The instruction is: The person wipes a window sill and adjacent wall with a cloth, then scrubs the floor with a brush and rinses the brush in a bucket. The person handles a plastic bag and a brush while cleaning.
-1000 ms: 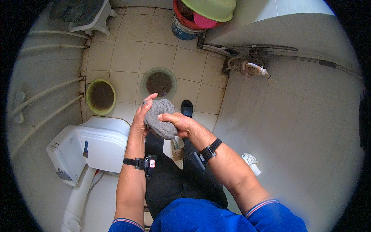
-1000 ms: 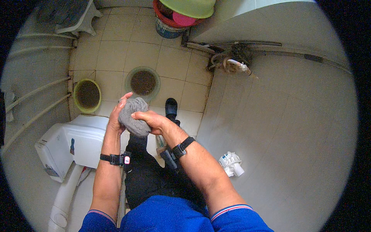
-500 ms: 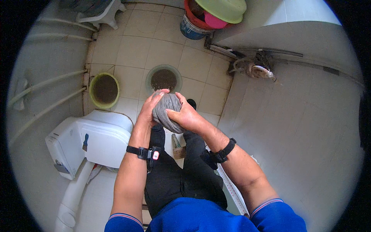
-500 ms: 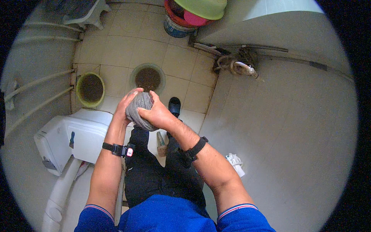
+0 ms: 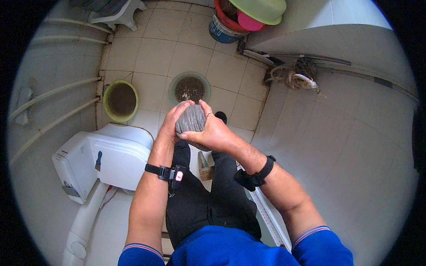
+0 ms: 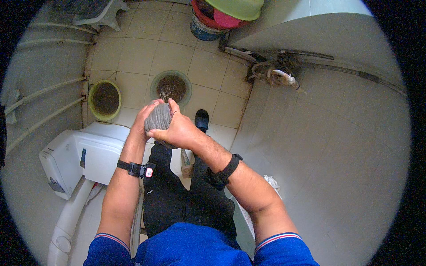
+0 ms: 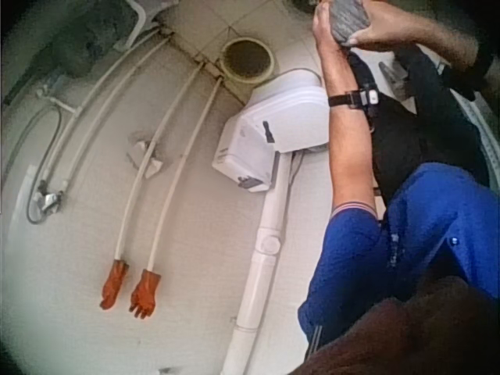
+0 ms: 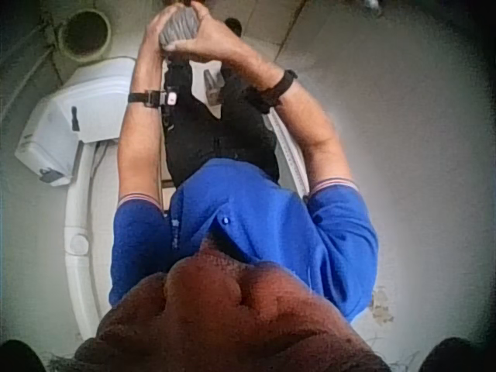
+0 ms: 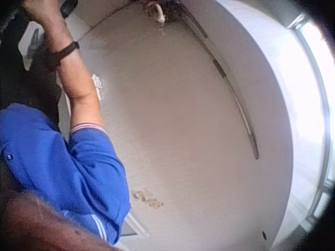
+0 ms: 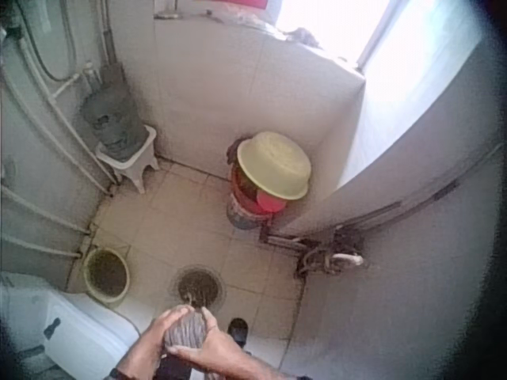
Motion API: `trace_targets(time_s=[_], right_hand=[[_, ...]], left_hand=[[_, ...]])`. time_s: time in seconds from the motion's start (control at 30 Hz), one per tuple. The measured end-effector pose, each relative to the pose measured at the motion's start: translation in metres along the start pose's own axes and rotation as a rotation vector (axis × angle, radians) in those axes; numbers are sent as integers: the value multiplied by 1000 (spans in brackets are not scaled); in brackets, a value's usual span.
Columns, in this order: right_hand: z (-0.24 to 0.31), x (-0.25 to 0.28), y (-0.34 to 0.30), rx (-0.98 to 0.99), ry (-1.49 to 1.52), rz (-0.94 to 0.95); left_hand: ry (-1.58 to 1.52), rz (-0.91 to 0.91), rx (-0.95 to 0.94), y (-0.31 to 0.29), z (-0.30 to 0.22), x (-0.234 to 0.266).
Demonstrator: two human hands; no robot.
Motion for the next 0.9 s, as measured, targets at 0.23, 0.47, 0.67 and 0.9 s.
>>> trace_targets(time_s=[0.23, 0.47, 0.67, 0.9], right_hand=[[11, -6, 7, -16, -226, 54], [-2, -21, 19, -61, -383, 56], [-4, -28, 22, -61, -461, -26], [-3, -37, 23, -54, -503, -88]], left_hand=[[-60, -13, 68, 9, 14, 14], [-48, 13, 69, 13, 26, 22], [-25, -8, 88, 15, 31, 30], [101, -83, 125, 12, 29, 36]])
Point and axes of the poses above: each hand's wrist, its own y-axis towards the middle knuckle, its own x-axis out of the back of the hand, z = x × y, the point moved 9 cm from there along y, towards the middle knuckle, and after that the axes turned 11 degrees about z, right-handed, at the moved point
